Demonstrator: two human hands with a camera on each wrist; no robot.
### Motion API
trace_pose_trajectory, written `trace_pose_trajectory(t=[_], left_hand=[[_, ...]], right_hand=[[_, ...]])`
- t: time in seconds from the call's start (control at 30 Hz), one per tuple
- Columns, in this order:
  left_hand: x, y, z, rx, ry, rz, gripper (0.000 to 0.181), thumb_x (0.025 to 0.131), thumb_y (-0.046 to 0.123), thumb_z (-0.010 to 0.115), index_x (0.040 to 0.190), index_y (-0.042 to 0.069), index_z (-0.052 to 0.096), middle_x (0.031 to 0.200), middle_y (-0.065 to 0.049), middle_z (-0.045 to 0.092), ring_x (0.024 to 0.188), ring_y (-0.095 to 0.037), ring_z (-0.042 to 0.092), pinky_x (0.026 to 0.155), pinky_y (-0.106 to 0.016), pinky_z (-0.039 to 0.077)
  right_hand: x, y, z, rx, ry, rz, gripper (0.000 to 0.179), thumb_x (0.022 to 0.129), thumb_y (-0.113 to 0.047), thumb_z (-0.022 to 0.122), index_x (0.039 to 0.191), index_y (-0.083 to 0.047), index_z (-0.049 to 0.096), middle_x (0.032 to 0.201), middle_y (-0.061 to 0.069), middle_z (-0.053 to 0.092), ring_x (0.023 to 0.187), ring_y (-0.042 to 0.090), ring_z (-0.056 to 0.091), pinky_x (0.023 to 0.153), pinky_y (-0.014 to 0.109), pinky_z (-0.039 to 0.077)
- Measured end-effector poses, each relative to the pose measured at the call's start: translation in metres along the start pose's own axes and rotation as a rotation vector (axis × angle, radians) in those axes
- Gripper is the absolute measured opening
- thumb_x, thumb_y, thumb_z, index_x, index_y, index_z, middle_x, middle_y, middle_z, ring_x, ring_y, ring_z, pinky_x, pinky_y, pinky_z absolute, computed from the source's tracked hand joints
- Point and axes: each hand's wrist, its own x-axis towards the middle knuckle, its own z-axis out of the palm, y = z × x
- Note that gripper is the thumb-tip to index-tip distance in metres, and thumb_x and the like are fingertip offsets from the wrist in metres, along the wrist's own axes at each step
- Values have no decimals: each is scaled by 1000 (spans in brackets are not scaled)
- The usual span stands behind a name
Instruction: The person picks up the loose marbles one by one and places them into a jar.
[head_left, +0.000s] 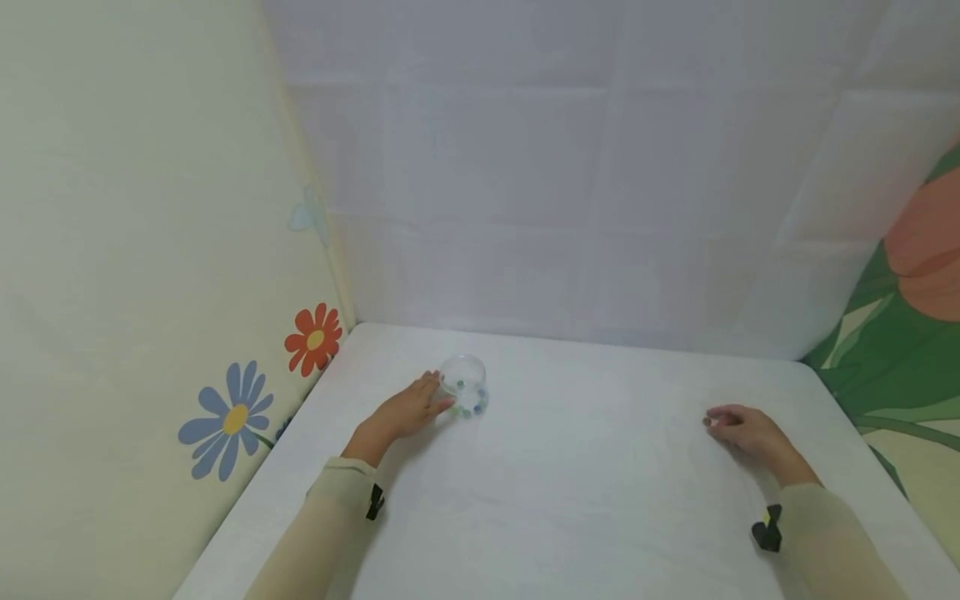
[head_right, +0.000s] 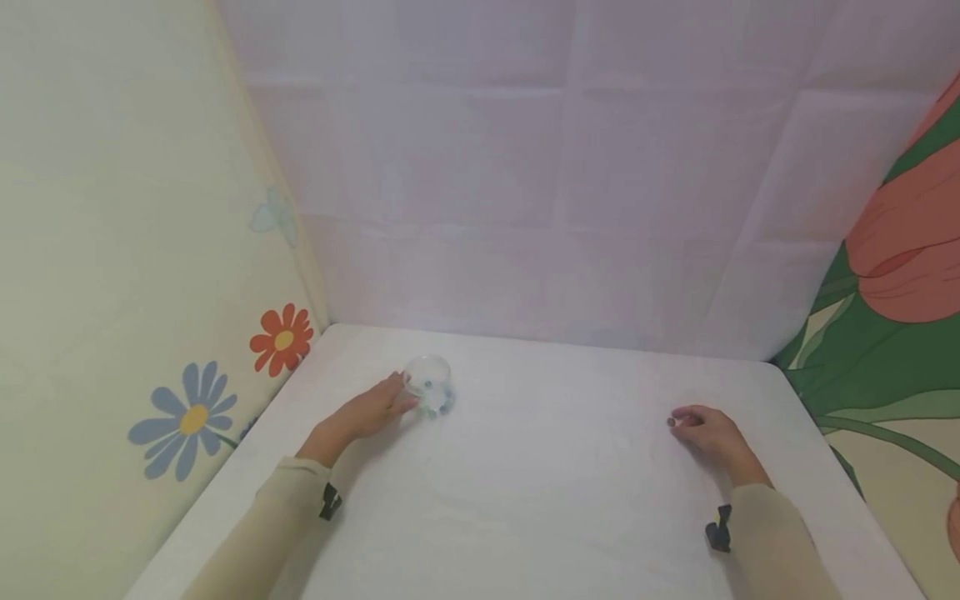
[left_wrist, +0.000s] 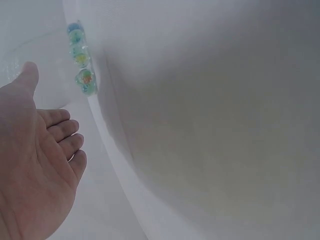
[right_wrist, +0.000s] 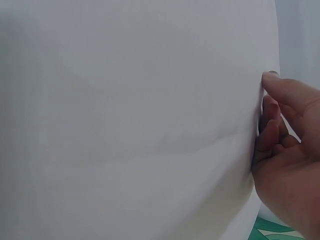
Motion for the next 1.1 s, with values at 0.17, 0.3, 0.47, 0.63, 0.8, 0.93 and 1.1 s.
trace_pose_trajectory(t=[0.17, 0.3, 0.47, 0.63, 0.8, 0.93, 1.1], left_hand=[[2, -1, 1, 4, 4, 2, 80, 107, 54, 35, 158, -5, 21, 166, -22, 19, 155, -37, 14, 125, -51, 18], [4, -1, 2, 10, 4, 4, 80, 107, 54, 35, 158, -6, 20, 166, -23, 19, 155, -37, 14, 125, -51, 18], [5, -2, 5, 8, -1, 0, 82, 107, 57, 34, 159, -5, 19, 166, -22, 18, 155, -36, 13, 125, -51, 17], [5, -2, 6, 6, 3, 0, 82, 106, 58, 34, 159, -3, 19, 167, -20, 18, 155, -35, 13, 125, -51, 17], [5, -3, 6, 1, 6, 2, 83, 106, 59, 34, 159, -3, 19, 166, -21, 18, 155, -35, 13, 125, -51, 17], [5, -3, 6, 9, 6, 2, 83, 106, 60, 32, 159, -3, 19, 167, -20, 17, 155, -35, 13, 125, -50, 17], [5, -2, 5, 1, -3, -3, 83, 106, 59, 34, 159, -3, 19, 167, -20, 17, 156, -35, 13, 125, -50, 17]], right_hand=[[-2, 2, 0, 20, -10, -31, 38, 97, -10, 64, 130, 6, 59, 125, 30, 58, 116, 45, 53, 97, 57, 46], [-3, 1, -1, 22, -13, -51, 36, 98, -10, 63, 129, 8, 60, 129, 31, 58, 121, 48, 51, 99, 59, 45], [-2, 2, -1, 17, -20, -47, 34, 99, -9, 61, 128, 8, 59, 129, 32, 57, 122, 49, 51, 99, 59, 46], [0, 2, 1, 19, -17, -38, 35, 98, -10, 62, 127, 9, 60, 127, 32, 58, 120, 48, 52, 97, 58, 47], [-2, 0, 0, 14, -23, -32, 38, 99, -15, 62, 128, 9, 58, 128, 33, 57, 119, 48, 52, 96, 57, 48], [-5, -1, -1, 29, -25, -17, 43, 100, -20, 61, 130, 11, 55, 128, 33, 56, 117, 47, 54, 94, 54, 50], [-8, -4, 0, 52, -6, 1, 45, 101, -22, 59, 131, 11, 54, 128, 33, 56, 113, 44, 56, 89, 51, 52]])
